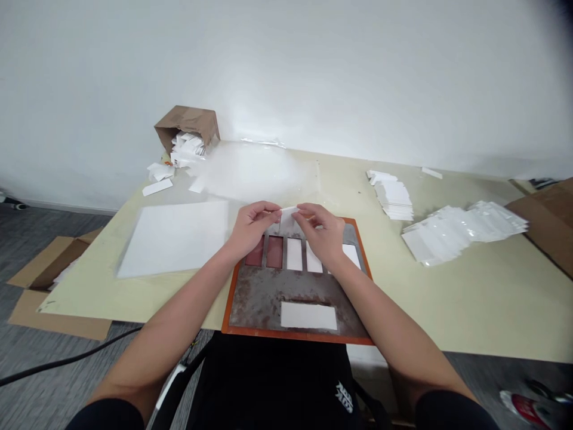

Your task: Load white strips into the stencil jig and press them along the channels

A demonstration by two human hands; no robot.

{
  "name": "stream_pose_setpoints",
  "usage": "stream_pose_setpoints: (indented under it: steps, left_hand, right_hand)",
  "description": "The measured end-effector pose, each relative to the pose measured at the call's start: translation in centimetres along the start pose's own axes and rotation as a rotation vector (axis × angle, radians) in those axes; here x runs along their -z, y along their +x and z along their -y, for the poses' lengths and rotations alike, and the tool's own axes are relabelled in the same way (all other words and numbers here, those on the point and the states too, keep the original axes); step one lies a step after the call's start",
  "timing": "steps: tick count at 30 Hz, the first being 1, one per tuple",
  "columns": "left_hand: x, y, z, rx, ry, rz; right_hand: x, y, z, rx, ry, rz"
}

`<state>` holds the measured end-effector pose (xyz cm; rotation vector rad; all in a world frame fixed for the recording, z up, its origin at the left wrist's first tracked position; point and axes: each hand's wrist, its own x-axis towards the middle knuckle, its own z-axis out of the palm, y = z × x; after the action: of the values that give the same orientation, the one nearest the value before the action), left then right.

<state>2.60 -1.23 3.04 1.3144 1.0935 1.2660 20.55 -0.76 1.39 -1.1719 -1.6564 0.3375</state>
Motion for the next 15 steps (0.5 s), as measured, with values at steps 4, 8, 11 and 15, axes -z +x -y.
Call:
stream_pose_setpoints:
  steps: [4,8,11,15]
  left_hand:
    - [0.0,0.0,0.3,-0.048,0.077,-0.065]
    - [0.6,0.1,0.1,-0.109,0.215,-0.171]
    - [1.2,0.2,0.0,-0.149,0.353,-0.188]
    - [1.7,0.3,0.1,-0.179,0.513,-0.142]
  right_hand:
    - [0.0,0.3,-0.2,0.023,-0.06,0.0]
    - [0.3,0.2,-0.5,-0.018,-0.07,-0.002]
    - [0.7,0.2,-0.9,-0.045,-0.079,0.072]
    - [1.3,0.3,-1.2,-0.032,-0.108,0.162]
